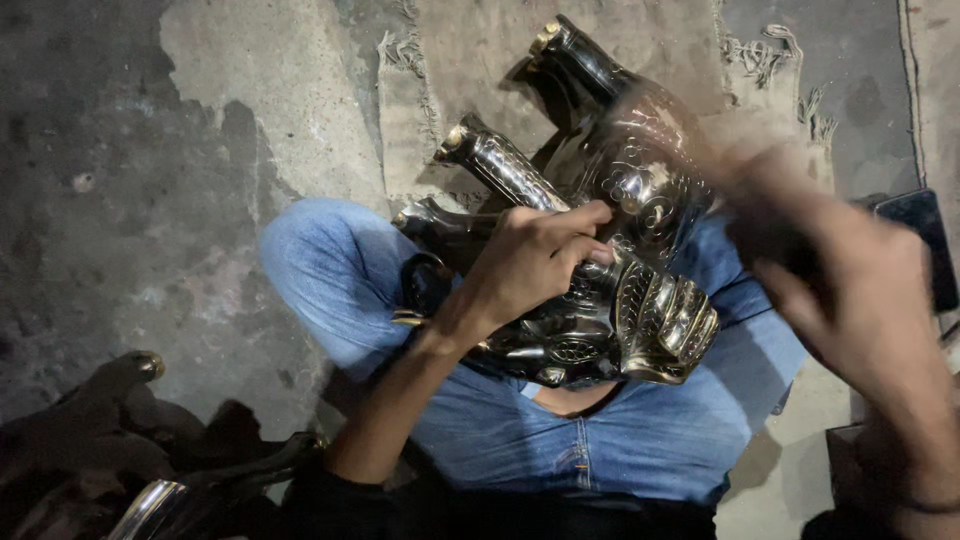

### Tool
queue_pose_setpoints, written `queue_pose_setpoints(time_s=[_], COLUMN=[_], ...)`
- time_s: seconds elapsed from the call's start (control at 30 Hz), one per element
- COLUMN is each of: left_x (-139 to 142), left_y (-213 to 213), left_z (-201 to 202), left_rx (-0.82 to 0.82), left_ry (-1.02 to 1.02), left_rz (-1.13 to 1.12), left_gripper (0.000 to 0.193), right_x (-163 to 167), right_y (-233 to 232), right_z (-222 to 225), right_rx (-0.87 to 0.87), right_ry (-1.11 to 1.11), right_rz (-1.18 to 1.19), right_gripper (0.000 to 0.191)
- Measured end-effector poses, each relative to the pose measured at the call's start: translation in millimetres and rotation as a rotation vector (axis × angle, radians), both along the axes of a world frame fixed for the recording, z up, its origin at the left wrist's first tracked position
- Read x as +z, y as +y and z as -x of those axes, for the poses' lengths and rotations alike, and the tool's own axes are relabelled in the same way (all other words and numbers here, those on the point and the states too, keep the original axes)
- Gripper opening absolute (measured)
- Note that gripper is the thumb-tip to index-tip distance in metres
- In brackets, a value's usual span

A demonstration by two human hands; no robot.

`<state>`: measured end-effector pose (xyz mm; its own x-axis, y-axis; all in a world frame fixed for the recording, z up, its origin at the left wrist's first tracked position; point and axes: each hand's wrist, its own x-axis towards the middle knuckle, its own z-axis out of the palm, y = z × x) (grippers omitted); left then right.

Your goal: The person sits cross-legged on the floor with a brass elephant figurine on their lap and polishes its surface. They hold a small tool in one hand to work detailed areas while rubbing the metal with a flat abrasive block in the other hand, moving over different parts of the statue.

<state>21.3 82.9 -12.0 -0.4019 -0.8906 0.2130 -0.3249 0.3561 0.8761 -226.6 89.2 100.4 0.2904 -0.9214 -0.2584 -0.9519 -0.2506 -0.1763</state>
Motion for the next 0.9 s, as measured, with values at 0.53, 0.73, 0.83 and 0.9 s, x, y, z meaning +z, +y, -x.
queue_pose_setpoints(time_s=[0.53,0.73,0.83,0.9], left_x=[0,-2,-2,-1], left_y=[-10,-8,-9,-10], left_z=[-2,-1,-2,-3], left_rx=[-0.223,-0.261,-0.251,-0.266], left_ry=[-0.095,-0.166,-0.098,-0.115], left_rz=[0.150,-0.037,0.041,0.168], left_gripper=[0.018,0.015,0.029,0.027], right_x=[-57,-57,-50,-47], right_y=[59,60,55,55], right_z=[10,19,14,15], right_rx=[-0.619,-0.127,-0.287,-0.155], right_ry=[-1.076,-0.201,-0.879,-0.436], right_rz=[0.217,0.245,0.335,0.239], right_gripper=[0.079,0.088,0.067,0.079])
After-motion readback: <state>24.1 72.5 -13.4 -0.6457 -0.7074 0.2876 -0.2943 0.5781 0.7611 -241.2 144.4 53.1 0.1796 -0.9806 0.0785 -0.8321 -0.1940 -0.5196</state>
